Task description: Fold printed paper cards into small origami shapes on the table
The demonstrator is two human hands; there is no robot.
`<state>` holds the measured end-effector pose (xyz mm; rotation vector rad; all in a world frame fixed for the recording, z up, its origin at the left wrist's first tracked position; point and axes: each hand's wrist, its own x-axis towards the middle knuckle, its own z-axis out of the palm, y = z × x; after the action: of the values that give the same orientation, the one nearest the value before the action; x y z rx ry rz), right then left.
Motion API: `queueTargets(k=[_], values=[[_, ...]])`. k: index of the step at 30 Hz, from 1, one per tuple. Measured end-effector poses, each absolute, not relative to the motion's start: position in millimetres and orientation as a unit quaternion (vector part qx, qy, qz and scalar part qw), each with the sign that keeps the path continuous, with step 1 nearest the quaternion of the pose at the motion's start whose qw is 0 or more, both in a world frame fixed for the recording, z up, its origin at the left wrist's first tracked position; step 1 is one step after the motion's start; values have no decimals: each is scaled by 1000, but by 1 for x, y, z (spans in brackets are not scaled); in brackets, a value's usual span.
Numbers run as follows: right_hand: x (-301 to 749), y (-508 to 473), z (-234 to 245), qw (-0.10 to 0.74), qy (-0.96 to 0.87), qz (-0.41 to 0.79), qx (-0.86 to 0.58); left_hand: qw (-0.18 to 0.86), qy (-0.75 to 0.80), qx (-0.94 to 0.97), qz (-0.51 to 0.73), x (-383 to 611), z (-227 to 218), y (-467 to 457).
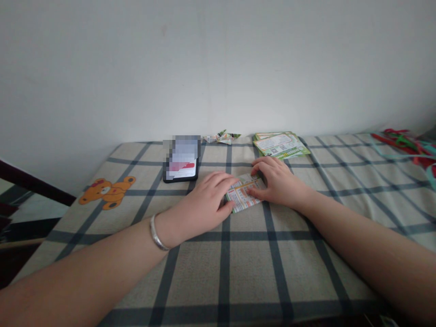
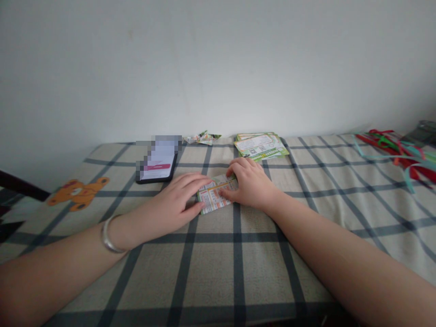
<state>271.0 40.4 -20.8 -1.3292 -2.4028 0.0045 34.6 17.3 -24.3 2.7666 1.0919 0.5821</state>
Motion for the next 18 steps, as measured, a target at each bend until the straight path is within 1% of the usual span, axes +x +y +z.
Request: queueTargets(k=[5,9,15,18], values=[[270,39,-22,203,-855,-5,-477,32,359,916,177,34,-26,19],[270,38,-23,197,-855,-19,-480,35,361,917,167,34,-25,19],[271,40,-24,199,-853,-9,-482,47,357,918,168,34,-24,19],[270,39,-23,196,-853,1,-483,46,383,904,181,35,-26,20]])
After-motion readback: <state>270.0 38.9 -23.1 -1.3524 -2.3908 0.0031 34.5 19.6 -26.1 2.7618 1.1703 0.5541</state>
